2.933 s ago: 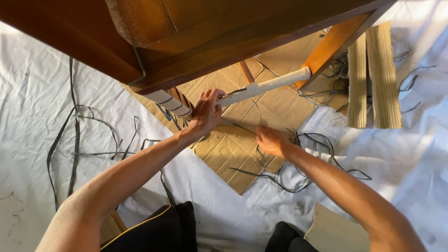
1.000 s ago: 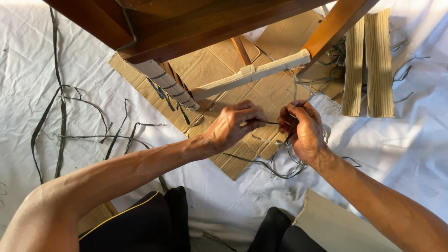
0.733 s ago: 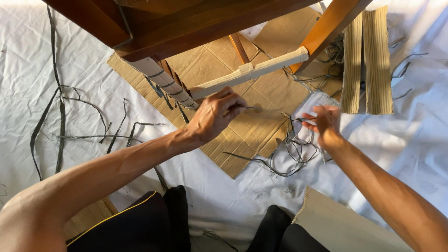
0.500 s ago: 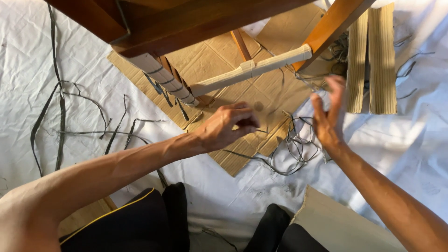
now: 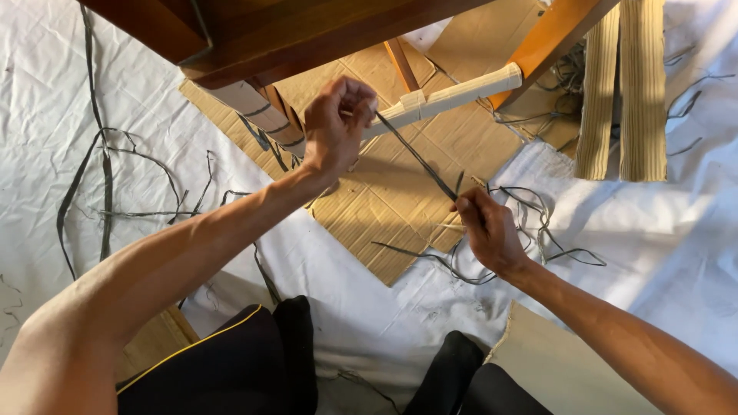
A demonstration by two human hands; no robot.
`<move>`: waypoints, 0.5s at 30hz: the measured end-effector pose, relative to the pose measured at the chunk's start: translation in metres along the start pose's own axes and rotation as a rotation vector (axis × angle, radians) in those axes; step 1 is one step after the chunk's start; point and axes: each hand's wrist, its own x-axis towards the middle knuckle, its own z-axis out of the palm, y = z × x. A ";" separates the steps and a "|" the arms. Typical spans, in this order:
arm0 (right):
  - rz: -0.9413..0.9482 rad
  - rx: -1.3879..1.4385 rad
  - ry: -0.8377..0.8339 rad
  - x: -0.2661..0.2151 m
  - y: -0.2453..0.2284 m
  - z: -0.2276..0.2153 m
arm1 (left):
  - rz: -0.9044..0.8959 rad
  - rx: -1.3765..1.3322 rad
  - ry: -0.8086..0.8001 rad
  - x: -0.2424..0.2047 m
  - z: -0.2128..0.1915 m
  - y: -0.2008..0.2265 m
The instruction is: Wrapping furniture legs with protective cardboard strips and securing them with plastic ties.
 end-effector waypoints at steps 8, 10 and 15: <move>0.213 0.119 0.140 0.014 0.050 0.014 | -0.086 0.221 0.072 0.020 0.012 -0.069; 0.572 0.352 0.152 0.025 0.083 0.026 | -0.055 0.412 0.024 0.017 0.013 -0.092; 0.700 0.455 -0.200 0.046 0.173 0.081 | -0.280 0.452 -0.113 0.030 0.019 -0.091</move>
